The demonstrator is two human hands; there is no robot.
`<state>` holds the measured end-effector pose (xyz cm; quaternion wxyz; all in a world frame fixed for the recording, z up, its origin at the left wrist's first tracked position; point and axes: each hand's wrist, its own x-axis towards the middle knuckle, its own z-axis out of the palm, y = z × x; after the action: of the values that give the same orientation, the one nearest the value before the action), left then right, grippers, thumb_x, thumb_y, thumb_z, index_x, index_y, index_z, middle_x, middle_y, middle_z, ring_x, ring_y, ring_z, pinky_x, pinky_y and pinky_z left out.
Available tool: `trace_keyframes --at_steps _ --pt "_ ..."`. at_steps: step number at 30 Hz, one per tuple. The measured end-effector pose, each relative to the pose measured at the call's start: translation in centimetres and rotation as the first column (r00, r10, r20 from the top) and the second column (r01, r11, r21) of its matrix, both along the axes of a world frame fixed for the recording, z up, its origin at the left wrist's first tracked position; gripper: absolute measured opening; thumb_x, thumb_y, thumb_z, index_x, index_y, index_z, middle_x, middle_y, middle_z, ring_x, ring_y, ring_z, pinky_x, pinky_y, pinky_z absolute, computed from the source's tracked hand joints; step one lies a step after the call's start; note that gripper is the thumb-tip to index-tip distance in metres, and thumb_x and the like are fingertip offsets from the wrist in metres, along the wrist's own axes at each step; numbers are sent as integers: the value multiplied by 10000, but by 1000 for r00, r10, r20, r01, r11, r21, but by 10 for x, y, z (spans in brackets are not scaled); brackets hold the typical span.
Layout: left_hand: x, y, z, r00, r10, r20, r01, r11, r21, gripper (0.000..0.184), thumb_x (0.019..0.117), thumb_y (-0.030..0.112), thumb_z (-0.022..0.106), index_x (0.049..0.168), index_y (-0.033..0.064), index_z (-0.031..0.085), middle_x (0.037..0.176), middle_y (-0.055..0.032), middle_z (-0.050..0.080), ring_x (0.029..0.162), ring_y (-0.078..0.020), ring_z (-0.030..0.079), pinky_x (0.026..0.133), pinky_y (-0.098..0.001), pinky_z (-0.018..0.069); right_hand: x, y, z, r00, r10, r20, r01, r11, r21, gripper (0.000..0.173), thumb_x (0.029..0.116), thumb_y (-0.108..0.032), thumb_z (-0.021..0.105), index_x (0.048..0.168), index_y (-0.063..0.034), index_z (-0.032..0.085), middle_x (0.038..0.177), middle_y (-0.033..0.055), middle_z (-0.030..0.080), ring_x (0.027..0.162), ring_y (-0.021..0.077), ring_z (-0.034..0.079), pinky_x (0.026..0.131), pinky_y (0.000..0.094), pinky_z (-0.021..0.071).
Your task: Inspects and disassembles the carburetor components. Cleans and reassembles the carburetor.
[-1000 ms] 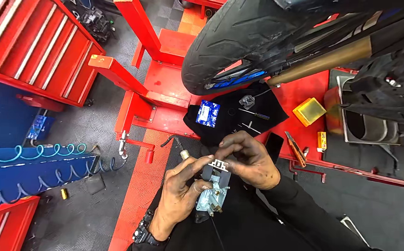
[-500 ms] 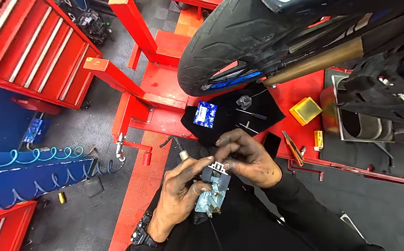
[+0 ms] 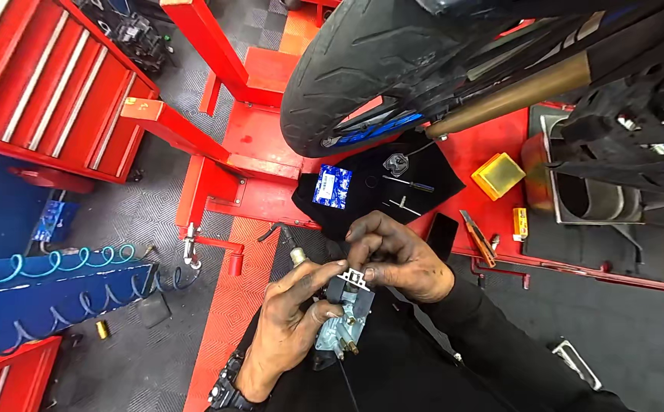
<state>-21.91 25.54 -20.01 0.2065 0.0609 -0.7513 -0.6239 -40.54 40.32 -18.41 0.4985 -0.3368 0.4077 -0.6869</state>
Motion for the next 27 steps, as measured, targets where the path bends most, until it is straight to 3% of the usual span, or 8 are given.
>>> trace_keyframes --at_steps 19,27 --pt "-4 -3 -1 1000 6 21 -6 1000 -2 428 1011 440 622 1280 118 702 1086 -8 710 956 -112 683 831 -298 608 14 -1 -18 954 -36 299 27 999 35 355 931 -64 667 1271 -74 565 931 98 671 792 146 652 708 308 569" --pt "-6 -3 -3 997 11 76 -10 1000 -4 448 1011 478 603 1277 131 704 1076 -4 716 940 -115 689 816 -306 615 22 1 -33 899 -64 434 56 998 32 331 951 -66 645 1270 -90 563 962 97 684 851 156 674 800 344 574"
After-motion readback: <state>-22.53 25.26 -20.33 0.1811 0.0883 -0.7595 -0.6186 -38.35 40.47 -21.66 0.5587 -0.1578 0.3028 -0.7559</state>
